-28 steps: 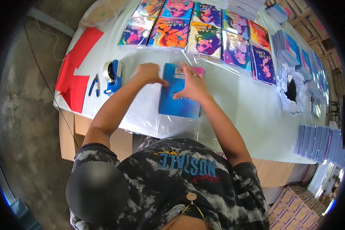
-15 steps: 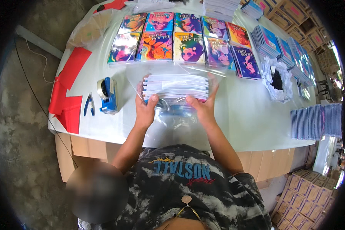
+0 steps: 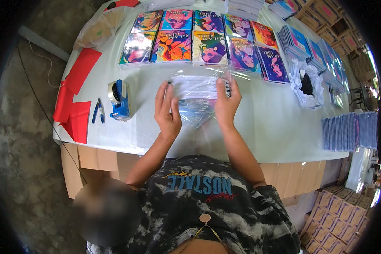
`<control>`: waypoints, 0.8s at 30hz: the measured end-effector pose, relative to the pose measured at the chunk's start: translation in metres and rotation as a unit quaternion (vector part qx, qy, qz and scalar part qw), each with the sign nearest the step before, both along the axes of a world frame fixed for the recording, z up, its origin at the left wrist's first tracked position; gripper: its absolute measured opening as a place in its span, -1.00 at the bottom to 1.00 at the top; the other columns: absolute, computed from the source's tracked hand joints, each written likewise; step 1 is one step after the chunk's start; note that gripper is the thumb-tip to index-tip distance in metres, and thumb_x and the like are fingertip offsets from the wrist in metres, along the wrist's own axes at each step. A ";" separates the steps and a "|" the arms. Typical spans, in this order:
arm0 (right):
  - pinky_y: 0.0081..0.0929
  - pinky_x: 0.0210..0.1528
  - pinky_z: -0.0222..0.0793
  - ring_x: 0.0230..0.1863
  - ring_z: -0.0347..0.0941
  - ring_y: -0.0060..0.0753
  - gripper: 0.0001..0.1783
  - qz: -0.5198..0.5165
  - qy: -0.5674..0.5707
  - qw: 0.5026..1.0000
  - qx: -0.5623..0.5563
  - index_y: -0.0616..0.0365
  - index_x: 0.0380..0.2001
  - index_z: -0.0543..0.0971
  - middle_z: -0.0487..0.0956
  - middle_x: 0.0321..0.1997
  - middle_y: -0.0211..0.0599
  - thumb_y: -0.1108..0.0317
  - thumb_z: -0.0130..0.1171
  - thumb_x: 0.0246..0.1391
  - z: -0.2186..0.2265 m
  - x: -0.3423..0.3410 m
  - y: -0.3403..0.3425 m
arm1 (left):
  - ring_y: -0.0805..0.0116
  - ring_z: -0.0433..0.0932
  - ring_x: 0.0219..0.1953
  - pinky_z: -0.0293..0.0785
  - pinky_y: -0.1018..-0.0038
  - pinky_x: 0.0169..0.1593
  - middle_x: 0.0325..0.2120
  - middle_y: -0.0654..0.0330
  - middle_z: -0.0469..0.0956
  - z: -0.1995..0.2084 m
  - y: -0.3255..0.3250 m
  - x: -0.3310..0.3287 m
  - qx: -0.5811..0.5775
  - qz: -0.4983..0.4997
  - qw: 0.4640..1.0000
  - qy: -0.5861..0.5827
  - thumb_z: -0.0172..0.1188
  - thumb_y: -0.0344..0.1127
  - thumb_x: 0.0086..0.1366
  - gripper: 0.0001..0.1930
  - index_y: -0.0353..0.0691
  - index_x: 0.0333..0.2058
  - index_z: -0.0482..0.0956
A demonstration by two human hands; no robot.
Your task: The person repeatedly picks up stacks of spiral-bound notebooks, places them into clear plastic bags, and seals the bags using a handheld tape dispenser. The packaged notebooks are set aside on the table.
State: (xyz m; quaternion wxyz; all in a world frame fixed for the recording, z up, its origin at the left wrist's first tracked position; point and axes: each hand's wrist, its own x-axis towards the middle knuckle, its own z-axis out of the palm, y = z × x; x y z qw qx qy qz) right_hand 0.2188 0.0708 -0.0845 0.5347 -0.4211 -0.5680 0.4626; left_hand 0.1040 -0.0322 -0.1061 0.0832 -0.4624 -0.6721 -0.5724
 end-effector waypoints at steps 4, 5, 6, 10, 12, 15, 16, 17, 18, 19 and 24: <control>-0.45 -0.01 0.23 -0.11 0.37 -0.38 -0.54 -0.019 -0.005 1.000 0.008 0.29 0.03 0.40 0.45 -0.16 -0.16 0.29 0.12 0.09 -0.002 -0.003 0.000 | 0.13 0.23 0.16 -0.04 0.22 0.22 0.04 0.24 0.42 0.013 -0.005 0.012 -0.095 0.038 0.980 0.173 0.21 -0.33 0.12 -0.69 -0.12 -0.11 0.56; -0.41 0.02 0.21 -0.10 0.37 -0.34 -0.54 -0.015 -0.003 1.000 0.000 0.27 0.04 0.40 0.45 -0.16 -0.16 0.28 0.12 0.09 0.000 -0.004 -0.001 | 0.15 0.22 0.17 -0.11 0.20 0.24 0.04 0.29 0.43 0.016 -0.004 0.015 -0.118 0.034 0.973 0.196 0.22 -0.31 0.11 -0.68 -0.10 -0.11 0.56; -0.38 0.04 0.19 -0.09 0.36 -0.31 -0.53 -0.011 -0.001 1.000 -0.007 0.26 0.04 0.40 0.44 -0.16 -0.15 0.28 0.12 0.09 0.001 -0.003 -0.001 | 0.20 0.22 0.18 -0.24 0.17 0.26 0.01 0.36 0.45 0.013 0.000 0.016 -0.124 0.027 0.971 0.201 0.23 -0.24 0.11 -0.66 -0.07 -0.09 0.55; -0.25 0.13 0.08 -0.03 0.33 -0.21 -0.52 -0.100 -0.266 0.929 0.239 0.20 0.04 0.42 0.45 -0.13 -0.22 0.25 0.14 0.05 0.001 0.004 -0.006 | 0.27 0.19 0.22 -0.36 0.12 0.28 0.09 0.26 0.37 0.026 0.005 0.028 -0.193 -0.002 0.951 0.240 0.11 -0.12 0.21 -0.51 -0.11 0.10 0.37; -0.21 0.16 0.04 0.02 0.32 -0.20 -0.53 -0.055 -0.342 0.882 0.321 0.14 0.04 0.44 0.46 -0.09 -0.26 0.25 0.14 0.03 0.018 0.009 -0.025 | 0.18 0.23 0.19 -0.34 0.06 0.27 0.09 0.10 0.36 0.034 0.004 0.031 -0.171 -0.042 0.969 0.174 0.10 -0.09 0.20 -0.42 -0.22 0.14 0.27; -0.25 0.16 0.07 0.09 0.32 -0.30 -0.56 0.039 -0.331 0.855 0.397 0.07 0.02 0.46 0.46 0.00 -0.34 0.31 0.12 0.01 0.004 0.012 -0.036 | 0.04 0.25 0.17 -0.22 0.05 0.27 0.08 -0.11 0.31 0.044 0.008 0.032 -0.095 -0.140 0.985 0.032 0.09 -0.10 0.20 -0.32 -0.34 0.19 0.12; -0.27 0.16 0.08 0.10 0.31 -0.32 -0.57 0.057 -0.329 0.854 0.400 0.06 0.00 0.47 0.46 0.01 -0.35 0.33 0.12 0.00 0.005 0.012 -0.036 | -0.01 0.25 0.16 -0.17 0.06 0.27 0.08 -0.18 0.30 0.048 0.006 0.030 -0.064 -0.171 0.983 -0.024 0.09 -0.11 0.20 -0.30 -0.37 0.21 0.07; -0.28 0.16 0.09 0.11 0.31 -0.34 -0.58 0.072 -0.332 0.851 0.401 0.05 -0.01 0.47 0.46 0.03 -0.37 0.35 0.11 -0.01 0.007 0.013 -0.033 | -0.01 0.27 0.16 -0.10 0.11 0.25 0.08 -0.19 0.29 0.057 0.007 0.028 -0.063 -0.201 0.968 -0.135 0.11 -0.14 0.20 -0.31 -0.37 0.20 0.08; -0.30 0.16 0.10 0.12 0.31 -0.36 -0.59 0.086 -0.334 0.848 0.403 0.04 -0.02 0.48 0.45 0.04 -0.38 0.37 0.11 -0.02 0.008 0.015 -0.030 | -0.01 0.28 0.15 -0.03 0.15 0.24 0.08 -0.21 0.28 0.069 0.008 0.027 -0.062 -0.228 0.940 -0.245 0.13 -0.16 0.19 -0.31 -0.37 0.19 0.10; -0.32 0.16 0.11 0.11 0.32 -0.36 -0.59 0.090 -0.338 0.841 0.413 0.04 -0.03 0.49 0.46 0.03 -0.39 0.37 0.11 -0.04 0.009 0.015 -0.028 | -0.01 0.30 0.14 0.04 0.20 0.23 0.09 -0.22 0.28 0.080 0.007 0.023 -0.062 -0.248 0.901 -0.350 0.14 -0.18 0.18 -0.32 -0.37 0.18 0.12; -0.36 0.12 0.14 0.07 0.34 -0.41 -0.60 0.099 -0.339 0.826 0.439 0.01 -0.08 0.52 0.48 0.00 -0.45 0.40 0.13 -0.09 0.012 0.015 -0.021 | 0.26 0.47 -0.05 0.36 0.41 0.02 -0.09 0.03 0.50 0.099 0.056 -0.044 -0.110 -0.113 0.968 0.193 0.15 -0.46 0.12 -0.46 -0.32 0.10 0.27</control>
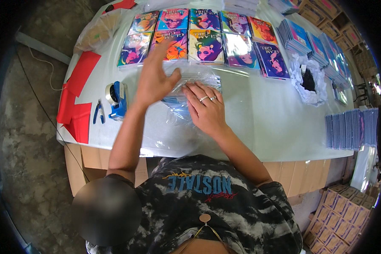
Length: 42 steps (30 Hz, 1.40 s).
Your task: The person repeatedly picks up stacks of spiral-bound notebooks, places them into clear plastic bags, and seals the bags using a handheld tape dispenser. The packaged notebooks are set aside on the table.
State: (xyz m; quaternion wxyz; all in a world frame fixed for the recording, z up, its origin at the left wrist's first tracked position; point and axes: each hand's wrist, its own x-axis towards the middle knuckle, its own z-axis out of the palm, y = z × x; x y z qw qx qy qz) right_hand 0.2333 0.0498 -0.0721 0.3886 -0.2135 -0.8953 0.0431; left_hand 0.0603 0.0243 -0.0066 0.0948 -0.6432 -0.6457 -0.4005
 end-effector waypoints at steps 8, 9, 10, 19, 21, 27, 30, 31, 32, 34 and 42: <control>-0.41 0.06 0.15 0.06 0.35 -0.45 -0.65 -0.004 0.014 1.000 0.006 -0.01 -0.11 0.55 0.49 -0.01 -0.51 0.41 0.15 -0.05 -0.005 0.000 0.003 | 0.37 0.54 -0.19 0.41 0.48 -0.06 -0.24 0.16 0.59 0.020 0.028 -0.011 -0.064 -0.101 0.962 -0.244 0.20 -0.34 0.17 -0.71 -0.29 -0.13 0.54; -0.41 0.05 0.17 0.06 0.35 -0.44 -0.65 -0.002 0.014 1.000 0.015 -0.01 -0.12 0.55 0.49 -0.01 -0.49 0.43 0.15 -0.06 -0.007 0.000 0.004 | 0.37 0.56 -0.20 0.42 0.48 -0.07 -0.24 0.15 0.60 0.006 0.028 -0.004 -0.109 -0.066 0.982 -0.137 0.19 -0.35 0.17 -0.73 -0.26 -0.14 0.56; -0.41 0.04 0.19 0.06 0.35 -0.44 -0.64 -0.003 0.014 1.000 0.024 0.00 -0.12 0.55 0.49 -0.02 -0.48 0.45 0.16 -0.07 -0.010 0.001 0.007 | 0.33 0.55 -0.16 0.41 0.45 -0.02 -0.22 0.14 0.59 0.004 0.018 0.009 -0.236 -0.052 0.959 -0.148 0.18 -0.38 0.16 -0.72 -0.25 -0.13 0.55; -0.36 -0.01 0.26 -0.02 0.42 -0.39 -0.83 0.010 0.171 0.985 -0.033 0.06 -0.44 0.57 0.55 -0.19 -0.45 0.54 0.21 -0.20 -0.021 -0.006 0.008 | 0.25 0.55 -0.08 0.38 0.26 0.06 -0.23 0.16 0.59 -0.070 -0.063 0.049 0.029 -0.055 0.996 0.063 0.16 -0.60 -0.02 -0.71 -0.17 -0.28 0.61; -0.42 -0.04 0.26 -0.09 0.46 -0.40 -0.84 0.015 0.174 0.984 -0.024 0.02 -0.53 0.57 0.58 -0.22 -0.47 0.55 0.25 -0.26 -0.024 -0.005 0.010 | 0.27 0.57 -0.13 0.42 0.29 0.01 -0.26 0.20 0.60 -0.074 -0.076 0.044 0.026 -0.085 0.995 0.041 0.18 -0.59 -0.07 -0.71 -0.18 -0.30 0.61; -0.47 -0.08 0.24 -0.12 0.48 -0.39 -0.81 0.026 0.178 0.984 0.008 -0.02 -0.60 0.56 0.59 -0.25 -0.48 0.56 0.30 -0.32 -0.027 -0.008 0.010 | 0.08 0.37 -0.21 0.30 0.35 -0.06 -0.16 -0.05 0.41 -0.100 -0.154 -0.099 -0.040 0.447 0.890 -0.081 0.11 -0.24 0.22 -0.63 -0.32 -0.04 0.45; -0.47 -0.07 0.20 -0.11 0.47 -0.41 -0.83 0.027 0.180 0.983 0.018 -0.04 -0.65 0.53 0.58 -0.24 -0.51 0.52 0.30 -0.30 -0.033 -0.008 0.013 | 0.33 0.28 -0.35 0.29 0.44 -0.30 -0.40 0.11 0.40 -0.114 -0.173 -0.154 -0.279 0.367 0.696 -0.550 0.01 0.10 0.22 -0.49 -0.20 -0.08 0.54; -0.48 -0.06 0.19 -0.10 0.46 -0.41 -0.82 0.031 0.181 0.983 0.015 -0.04 -0.66 0.53 0.58 -0.23 -0.51 0.52 0.31 -0.30 -0.033 -0.009 0.013 | 0.46 0.20 -0.51 0.15 0.60 -0.50 -0.55 0.24 0.31 -0.125 -0.177 -0.167 -0.287 0.312 0.667 -0.613 -0.02 0.17 0.21 -0.48 -0.14 -0.12 0.57; -0.48 -0.06 0.18 -0.10 0.46 -0.41 -0.81 0.028 0.177 0.984 0.016 -0.05 -0.67 0.52 0.58 -0.23 -0.52 0.52 0.31 -0.31 -0.034 -0.008 0.013 | 0.53 0.12 -0.62 0.01 0.66 -0.59 -0.65 0.33 0.21 -0.120 -0.170 -0.168 -0.320 0.295 0.664 -0.608 -0.01 0.19 0.21 -0.49 -0.12 -0.16 0.58; -0.49 -0.03 0.16 -0.09 0.46 -0.40 -0.80 0.030 0.162 0.986 0.010 -0.05 -0.67 0.52 0.58 -0.21 -0.53 0.53 0.31 -0.30 -0.034 -0.006 0.013 | 0.55 0.13 -0.63 0.02 0.66 -0.59 -0.65 0.33 0.21 -0.121 -0.170 -0.169 -0.332 0.290 0.662 -0.606 0.02 0.07 0.24 -0.59 -0.14 -0.23 0.58; -0.47 0.00 0.11 -0.06 0.42 -0.42 -0.77 0.016 0.153 0.988 0.015 -0.09 -0.66 0.49 0.57 -0.20 -0.53 0.55 0.29 -0.25 -0.037 -0.008 0.010 | 0.39 0.53 -0.33 0.40 0.44 -0.17 -0.40 0.28 0.61 -0.180 -0.245 -0.126 -0.224 0.161 0.757 -0.592 0.14 -0.31 0.19 -0.83 -0.29 -0.39 0.60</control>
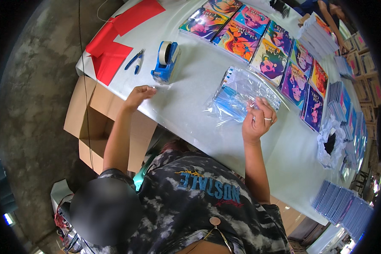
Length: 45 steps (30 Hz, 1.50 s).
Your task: The person repeatedly picks up stacks of spiral-bound notebooks, places them into clear plastic bags, and seals the bags using a handheld tape dispenser. The packaged notebooks are set aside on the table.
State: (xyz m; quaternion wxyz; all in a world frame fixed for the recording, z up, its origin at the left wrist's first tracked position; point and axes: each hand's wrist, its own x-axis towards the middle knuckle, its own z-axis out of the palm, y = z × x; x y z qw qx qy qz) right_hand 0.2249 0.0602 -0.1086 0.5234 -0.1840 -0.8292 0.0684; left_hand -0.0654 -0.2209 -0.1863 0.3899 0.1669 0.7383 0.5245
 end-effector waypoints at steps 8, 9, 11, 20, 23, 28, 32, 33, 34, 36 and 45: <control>-0.45 -0.03 0.15 -0.10 0.45 -0.39 -0.78 0.007 0.010 1.000 0.004 -0.07 -0.70 0.47 0.57 -0.22 -0.51 0.54 0.28 -0.27 0.000 0.000 0.002 | 0.61 0.33 -0.72 0.24 0.65 -0.61 -0.66 0.19 0.54 0.135 0.134 0.108 0.192 0.149 0.966 0.090 0.00 -0.04 0.31 -0.58 -0.27 -0.52 0.57; -0.45 -0.03 0.16 -0.11 0.45 -0.39 -0.78 0.008 0.010 1.000 0.003 -0.06 -0.71 0.47 0.57 -0.23 -0.50 0.54 0.27 -0.28 0.002 0.000 0.002 | 0.59 0.32 -0.76 0.21 0.65 -0.68 -0.70 0.19 0.52 0.146 0.148 0.146 0.221 0.063 0.972 0.050 -0.02 -0.05 0.32 -0.57 -0.26 -0.57 0.54; -0.46 -0.04 0.16 -0.15 0.47 -0.37 -0.77 0.023 0.013 1.000 0.001 -0.07 -0.57 0.48 0.57 -0.24 -0.52 0.56 0.24 -0.27 0.005 0.000 0.003 | 0.60 0.29 -0.81 0.17 0.65 -0.72 -0.77 0.24 0.46 0.135 0.175 0.198 0.166 0.014 0.983 -0.077 0.13 -0.11 0.25 -0.63 -0.25 -0.63 0.51; -0.24 0.07 0.00 0.08 0.20 -0.26 -0.37 0.030 -0.305 0.948 -0.088 0.14 0.03 0.42 0.28 0.23 -0.33 0.42 0.15 -0.28 0.069 0.011 -0.005 | 0.58 0.35 -0.74 0.22 0.61 -0.68 -0.79 0.28 0.42 0.061 0.192 0.196 -0.013 0.045 0.999 0.025 0.32 -0.05 0.07 -0.59 -0.25 -0.71 0.47; -0.18 0.14 -0.01 0.12 0.21 -0.12 -0.26 0.058 -0.313 0.945 -0.078 0.18 0.04 0.39 0.29 0.21 -0.20 0.31 0.31 -0.35 0.092 -0.005 0.003 | 0.57 0.38 -0.69 0.27 0.61 -0.61 -0.75 0.26 0.45 0.007 0.174 0.216 0.010 0.002 1.000 -0.012 0.28 -0.09 0.12 -0.61 -0.25 -0.70 0.48; -0.19 0.19 0.06 0.07 0.32 -0.02 -0.11 0.079 -0.340 0.907 -0.234 0.20 0.04 0.30 0.41 0.02 -0.09 0.23 0.48 -0.46 0.088 -0.041 0.020 | 0.50 0.48 -0.39 0.37 0.55 -0.31 -0.41 0.23 0.53 0.038 0.177 0.258 0.053 -0.285 0.929 -0.230 0.11 -0.03 0.24 -0.63 -0.24 -0.20 0.48; -0.28 0.22 0.05 0.07 0.32 -0.24 -0.13 0.260 0.031 0.832 -0.488 0.14 0.00 0.32 0.40 0.00 -0.16 0.29 0.51 -0.48 0.090 -0.011 0.027 | 0.35 0.43 -0.07 0.34 0.35 -0.04 -0.09 0.22 0.45 0.017 0.172 0.218 0.209 -0.091 0.900 -0.371 -0.01 0.10 0.27 -0.43 -0.17 0.11 0.29; -0.30 0.20 0.08 0.08 0.31 -0.27 -0.11 0.277 0.055 0.804 -0.524 0.14 0.02 0.31 0.39 0.01 -0.19 0.31 0.52 -0.49 0.082 0.004 0.034 | 0.31 0.40 0.00 0.32 0.30 0.02 -0.04 0.21 0.43 0.007 0.167 0.204 0.289 0.011 0.872 -0.395 -0.03 0.15 0.26 -0.39 -0.16 0.13 0.26; -0.33 0.19 0.11 0.09 0.29 -0.29 -0.09 0.289 0.081 0.775 -0.556 0.13 0.03 0.29 0.38 0.01 -0.22 0.32 0.53 -0.49 0.072 0.021 0.042 | 0.30 0.36 0.03 0.29 0.31 0.06 -0.01 0.19 0.39 0.010 0.172 0.182 0.383 0.013 0.859 -0.341 0.03 0.08 0.25 -0.39 -0.18 0.14 0.23; -0.36 0.16 0.16 0.11 0.28 -0.33 -0.05 0.293 0.092 0.775 -0.553 0.12 0.06 0.27 0.36 0.03 -0.26 0.33 0.54 -0.50 0.039 0.035 0.047 | 0.29 0.34 0.05 0.26 0.33 0.11 0.00 0.16 0.37 0.023 0.181 0.136 0.469 0.004 0.851 -0.237 0.17 -0.01 0.16 -0.34 -0.22 0.14 0.20; -0.53 -0.21 0.31 -0.24 0.40 -0.59 -0.70 0.189 -0.061 0.960 -0.198 0.20 -0.30 0.50 0.51 -0.40 -0.35 0.28 0.30 -0.06 0.043 -0.007 0.054 | 0.48 0.40 -0.36 0.33 0.54 -0.29 -0.43 0.22 0.46 0.118 0.212 0.117 0.336 -0.090 0.853 0.389 0.27 -0.39 0.05 -0.86 -0.27 -0.43 0.50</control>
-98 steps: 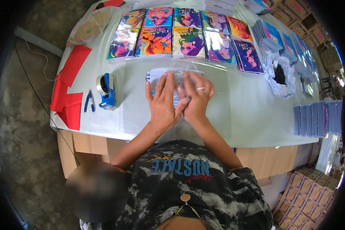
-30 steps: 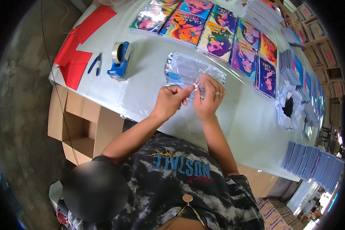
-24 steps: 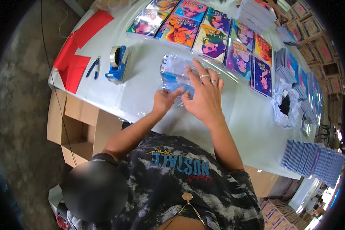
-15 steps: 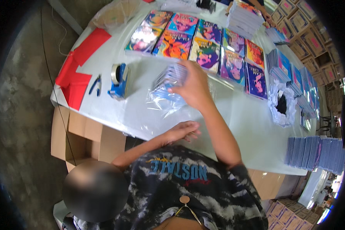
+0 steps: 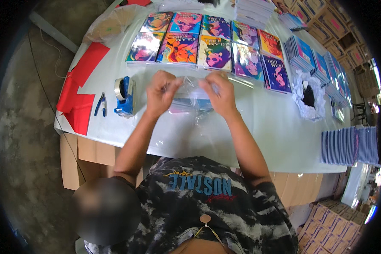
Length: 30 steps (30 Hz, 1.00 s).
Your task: The person repeatedly picks up stacks of spiral-bound notebooks, places them into clear plastic bags, and seals the bags using a handheld tape dispenser. The packaged notebooks are set aside on the table.
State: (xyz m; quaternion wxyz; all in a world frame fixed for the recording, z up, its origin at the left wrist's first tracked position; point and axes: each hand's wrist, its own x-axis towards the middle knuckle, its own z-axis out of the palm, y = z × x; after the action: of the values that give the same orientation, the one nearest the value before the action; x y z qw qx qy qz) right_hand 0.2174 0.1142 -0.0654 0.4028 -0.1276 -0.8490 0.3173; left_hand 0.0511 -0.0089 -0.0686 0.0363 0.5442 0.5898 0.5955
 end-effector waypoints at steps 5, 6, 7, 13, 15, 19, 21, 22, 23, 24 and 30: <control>-0.59 -0.55 0.16 -0.59 0.26 -0.65 -0.78 -0.075 0.157 0.980 -0.096 0.22 -0.51 0.50 0.41 -0.64 -0.43 0.30 0.11 0.12 0.044 -0.025 0.003 | 0.58 0.26 -0.63 0.15 0.59 -0.56 -0.70 0.30 0.35 0.064 0.030 -0.017 0.196 0.018 0.979 -0.058 0.07 -0.23 0.28 -0.75 -0.30 -0.47 0.46; -0.60 -0.59 0.13 -0.65 0.23 -0.64 -0.77 -0.080 0.234 0.965 -0.082 0.21 -0.50 0.50 0.40 -0.65 -0.44 0.29 0.09 0.13 0.051 -0.028 0.005 | 0.60 0.24 -0.64 0.12 0.59 -0.58 -0.71 0.32 0.33 0.078 0.031 -0.026 0.245 0.007 0.962 -0.117 0.00 -0.15 0.33 -0.68 -0.31 -0.46 0.46; -0.60 -0.53 0.17 -0.60 0.24 -0.62 -0.74 -0.110 0.286 0.947 -0.096 0.21 -0.45 0.47 0.40 -0.61 -0.43 0.24 -0.01 0.19 0.058 -0.023 0.008 | 0.60 0.21 -0.63 0.09 0.64 -0.55 -0.68 0.34 0.31 0.096 0.025 -0.033 0.227 0.062 0.964 -0.124 -0.14 0.02 0.34 -0.56 -0.30 -0.38 0.45; -0.35 -0.08 0.23 -0.14 0.35 -0.26 -0.64 0.022 0.215 0.963 0.161 0.17 -0.16 0.43 0.46 -0.19 -0.20 0.10 -0.11 0.20 0.031 0.030 -0.050 | 0.30 0.37 -0.05 0.32 0.38 -0.06 -0.01 0.05 0.34 0.027 -0.016 -0.060 0.022 -0.024 0.996 -0.080 -0.35 0.35 0.25 -0.19 -0.31 0.14 0.20; -0.25 0.11 0.17 0.07 0.31 -0.13 -0.58 0.099 0.026 0.971 0.216 0.19 -0.05 0.42 0.41 0.04 -0.12 0.11 -0.02 0.14 0.013 0.033 -0.066 | 0.09 0.06 0.28 0.05 0.21 0.24 0.25 -0.01 0.06 -0.018 -0.023 -0.040 -0.123 -0.073 0.977 -0.158 -0.15 0.29 0.23 -0.13 -0.32 0.26 -0.04; -0.17 0.27 0.00 0.25 0.17 -0.05 -0.49 -0.066 -0.166 0.966 0.184 0.29 0.03 0.38 0.35 0.15 -0.01 0.18 0.03 0.09 0.017 0.000 -0.062 | 0.09 0.18 0.23 0.14 0.29 0.21 0.18 -0.09 0.20 -0.020 -0.024 0.016 -0.101 0.007 0.987 -0.124 0.03 -0.12 0.29 -0.37 -0.36 0.21 0.11; -0.16 0.26 0.01 0.25 0.17 -0.03 -0.49 -0.097 -0.214 0.954 0.188 0.34 0.05 0.35 0.32 0.17 0.03 0.21 0.00 0.10 0.016 -0.013 -0.046 | 0.01 0.32 0.14 0.25 0.33 0.15 0.07 -0.11 0.36 -0.021 -0.018 0.027 -0.073 0.111 0.989 -0.070 0.02 -0.29 0.30 -0.62 -0.34 0.05 0.39; -0.16 0.26 0.02 0.24 0.16 -0.01 -0.49 -0.114 -0.238 0.946 0.190 0.36 0.05 0.33 0.30 0.18 0.06 0.22 -0.01 0.11 0.015 -0.019 -0.038 | 0.01 0.32 0.14 0.25 0.31 0.15 0.06 -0.08 0.37 -0.020 -0.017 0.030 -0.075 0.137 0.988 -0.009 0.05 -0.30 0.28 -0.65 -0.31 0.01 0.43; -0.20 0.26 0.03 0.25 0.17 -0.04 -0.51 -0.133 -0.242 0.946 0.172 0.41 0.05 0.31 0.24 0.22 0.09 0.30 -0.03 0.11 0.016 -0.026 -0.032 | 0.01 0.31 0.14 0.25 0.30 0.15 0.05 -0.05 0.38 -0.019 -0.017 0.033 -0.077 0.162 0.982 0.053 0.07 -0.31 0.26 -0.68 -0.27 -0.04 0.48; -0.18 0.26 0.01 0.24 0.16 -0.02 -0.52 -0.131 -0.185 0.961 0.159 0.41 0.04 0.32 0.24 0.21 0.07 0.32 -0.02 0.10 0.017 -0.026 -0.028 | 0.01 0.31 0.14 0.25 0.29 0.14 0.04 -0.02 0.40 -0.017 -0.017 0.038 -0.078 0.186 0.973 0.114 0.10 -0.32 0.23 -0.71 -0.24 -0.08 0.53; -0.11 0.24 -0.09 0.18 0.12 0.01 -0.55 -0.331 0.099 0.936 0.067 0.30 0.02 0.38 0.29 0.15 -0.09 0.38 0.03 0.04 -0.010 0.001 -0.041 | 0.15 0.25 0.19 -0.15 0.07 0.27 0.06 0.17 0.41 0.005 -0.009 0.064 -0.169 0.160 0.934 0.271 0.06 -0.22 0.25 -0.69 -0.18 -0.06 0.53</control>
State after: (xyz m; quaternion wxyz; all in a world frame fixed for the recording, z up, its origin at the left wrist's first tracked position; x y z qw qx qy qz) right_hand 0.2183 0.0732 -0.0754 0.5748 -0.3415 -0.7340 0.1193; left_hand 0.1148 -0.0181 -0.0638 -0.1295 0.5693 0.7483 0.3150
